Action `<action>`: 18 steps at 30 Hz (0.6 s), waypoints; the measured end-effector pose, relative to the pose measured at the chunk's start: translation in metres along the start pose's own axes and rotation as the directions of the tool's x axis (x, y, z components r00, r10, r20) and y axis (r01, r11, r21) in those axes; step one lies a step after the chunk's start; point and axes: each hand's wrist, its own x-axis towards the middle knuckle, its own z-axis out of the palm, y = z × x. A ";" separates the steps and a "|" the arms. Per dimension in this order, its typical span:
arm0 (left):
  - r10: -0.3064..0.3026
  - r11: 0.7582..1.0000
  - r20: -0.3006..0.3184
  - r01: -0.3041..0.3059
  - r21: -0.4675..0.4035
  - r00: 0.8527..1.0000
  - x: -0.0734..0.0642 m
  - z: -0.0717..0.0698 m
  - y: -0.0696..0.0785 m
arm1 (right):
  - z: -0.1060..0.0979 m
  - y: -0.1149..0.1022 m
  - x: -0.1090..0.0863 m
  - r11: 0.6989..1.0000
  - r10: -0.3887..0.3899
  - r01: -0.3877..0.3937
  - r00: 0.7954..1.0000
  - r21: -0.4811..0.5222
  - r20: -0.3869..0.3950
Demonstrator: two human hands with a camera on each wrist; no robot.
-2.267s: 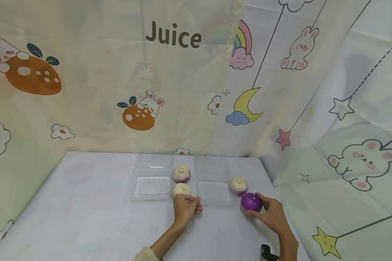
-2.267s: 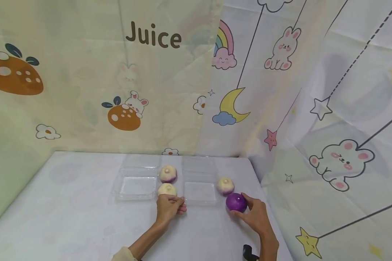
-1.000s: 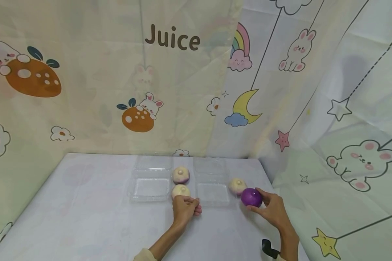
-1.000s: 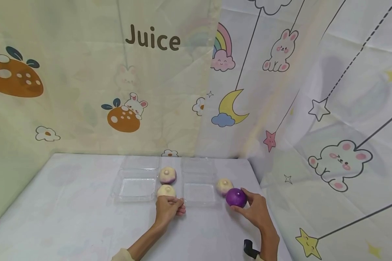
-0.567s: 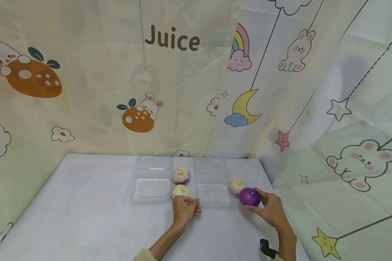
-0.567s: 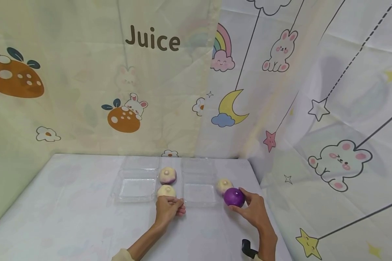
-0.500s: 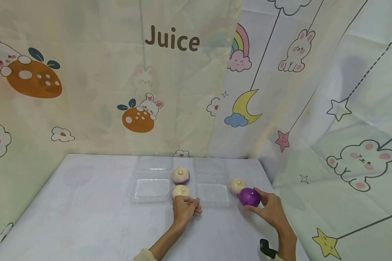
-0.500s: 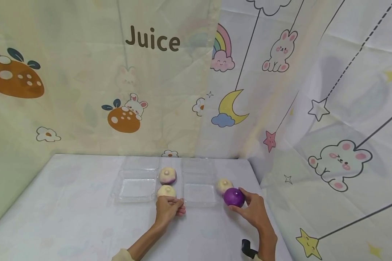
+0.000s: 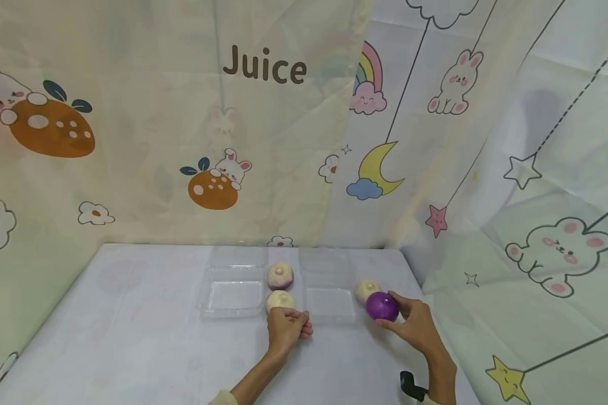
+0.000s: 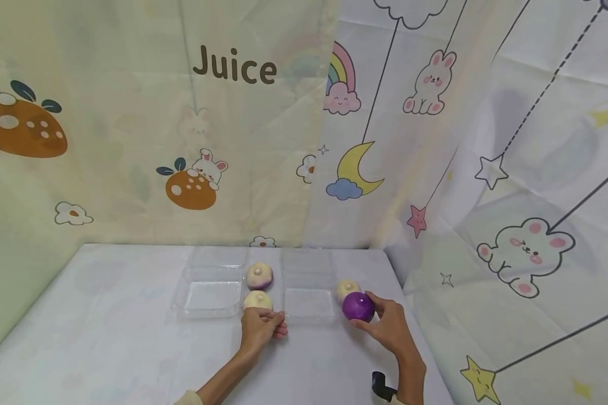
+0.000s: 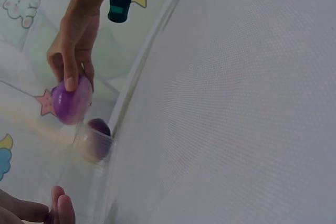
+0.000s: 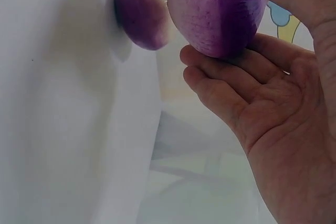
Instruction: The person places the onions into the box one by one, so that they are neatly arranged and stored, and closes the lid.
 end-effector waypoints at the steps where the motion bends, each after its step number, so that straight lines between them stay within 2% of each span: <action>1: -0.002 1.000 0.000 0.002 0.001 1.000 0.000 0.000 0.000 | 0.001 0.000 0.000 1.000 0.000 0.000 1.000 -0.001 0.002; 9: 0.003 1.000 0.006 -0.003 -0.005 1.000 0.001 0.000 -0.001 | 0.002 0.000 0.006 0.999 -0.023 0.023 1.000 -0.025 -0.016; 18: 0.008 1.000 0.006 -0.008 -0.008 1.000 0.001 -0.001 -0.002 | 0.006 -0.007 0.011 0.999 -0.033 0.033 0.999 -0.003 -0.009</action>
